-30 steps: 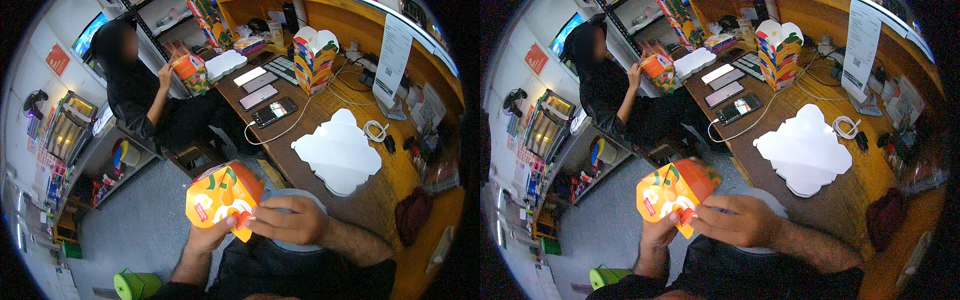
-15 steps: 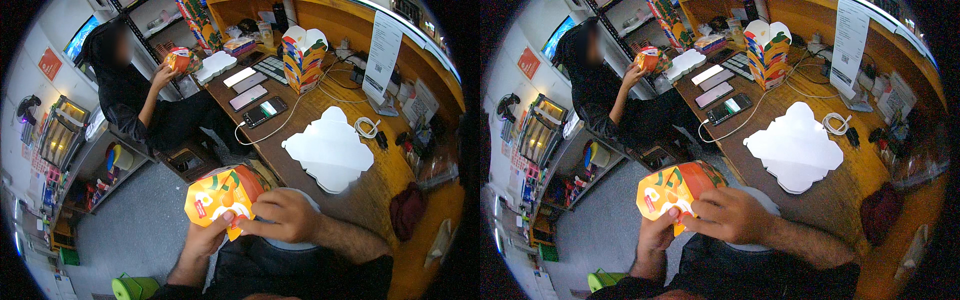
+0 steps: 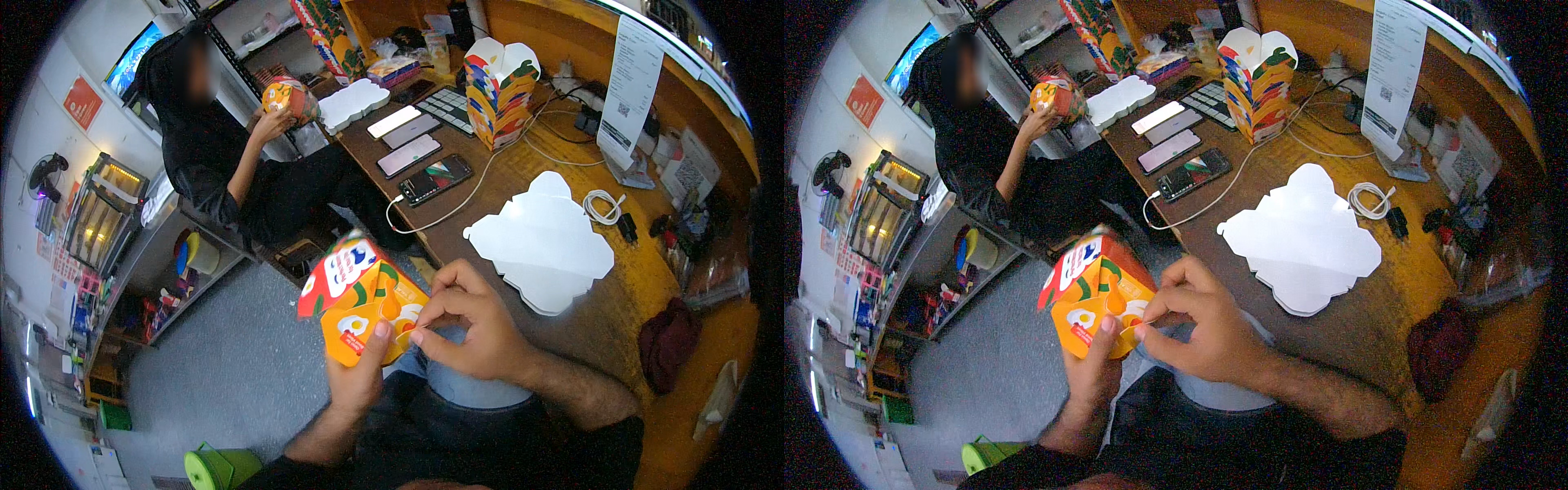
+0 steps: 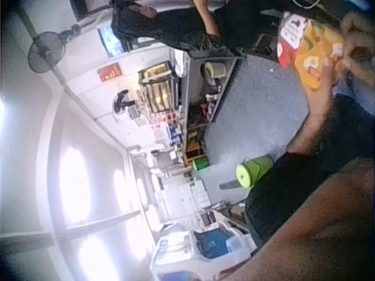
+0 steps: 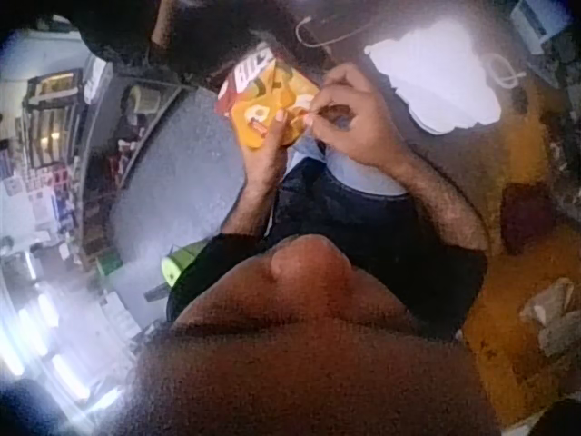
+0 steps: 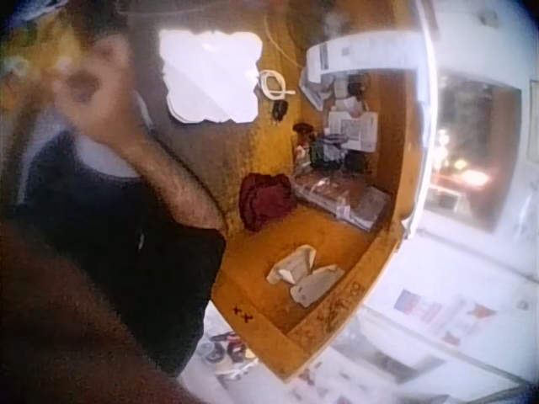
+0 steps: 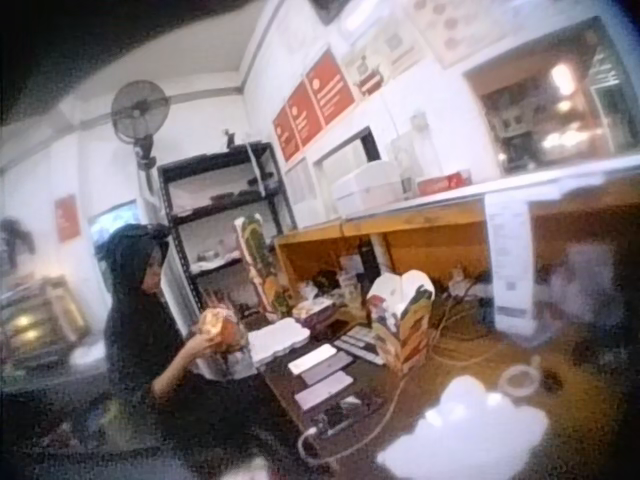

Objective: The person folds flat, colorful printed cardboard pieces into small takeaway-style boxes by hand. They repeatedly pick up a flat piece, fold the sides, and tuck the flaps to form a box, then place the finished box on the counter.

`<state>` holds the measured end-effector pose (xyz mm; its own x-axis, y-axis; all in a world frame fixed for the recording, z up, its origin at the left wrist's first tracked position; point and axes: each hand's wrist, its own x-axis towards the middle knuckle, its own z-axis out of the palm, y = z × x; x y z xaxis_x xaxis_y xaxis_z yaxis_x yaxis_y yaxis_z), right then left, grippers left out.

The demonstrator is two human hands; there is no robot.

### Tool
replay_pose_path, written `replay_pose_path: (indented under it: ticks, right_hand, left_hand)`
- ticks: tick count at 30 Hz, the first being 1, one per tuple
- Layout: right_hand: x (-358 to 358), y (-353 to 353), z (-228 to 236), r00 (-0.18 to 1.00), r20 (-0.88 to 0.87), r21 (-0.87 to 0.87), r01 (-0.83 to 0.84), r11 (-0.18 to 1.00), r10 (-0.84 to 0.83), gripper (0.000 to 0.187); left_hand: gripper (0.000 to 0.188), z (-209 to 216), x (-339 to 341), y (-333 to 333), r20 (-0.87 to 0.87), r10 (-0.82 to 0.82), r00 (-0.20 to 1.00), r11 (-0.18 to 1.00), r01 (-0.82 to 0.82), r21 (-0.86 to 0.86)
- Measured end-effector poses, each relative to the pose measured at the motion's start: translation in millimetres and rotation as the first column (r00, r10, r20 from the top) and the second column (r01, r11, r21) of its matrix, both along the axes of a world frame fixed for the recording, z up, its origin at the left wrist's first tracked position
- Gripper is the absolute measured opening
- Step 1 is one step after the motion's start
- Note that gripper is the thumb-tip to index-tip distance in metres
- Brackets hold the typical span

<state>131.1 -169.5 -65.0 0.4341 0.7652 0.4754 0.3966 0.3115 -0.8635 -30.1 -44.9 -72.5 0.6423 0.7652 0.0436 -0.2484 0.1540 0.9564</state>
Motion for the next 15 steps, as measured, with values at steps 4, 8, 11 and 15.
replay_pose_path:
  ticks: [4,8,11,15]
  right_hand:
    - [1.7,-3.1,-1.9,0.98,-0.186,-0.046,-0.086,0.995,0.076,0.014]
    - [3.5,-2.0,-5.9,0.979,-0.188,-0.052,-0.096,0.994,0.085,0.014]
    - [3.7,-1.7,-7.1,0.975,-0.209,-0.05,-0.091,0.995,0.079,0.013]
    - [4.6,-1.9,-7.8,0.983,-0.176,-0.053,-0.061,0.997,0.051,0.015]
  left_hand:
    - [0.046,-4.3,5.1,-4.4,0.021,0.031,0.999,0.998,-0.03,-0.048]
    - [0.045,-6.9,7.8,-3.0,-0.001,0.05,0.999,0.999,-0.05,0.022]
    - [0.044,-8.2,8.6,-1.1,-0.037,0.06,0.997,0.995,-0.057,0.081]
    - [0.051,-7.5,9.0,-2.2,-0.109,0.052,0.993,0.99,-0.036,0.14]
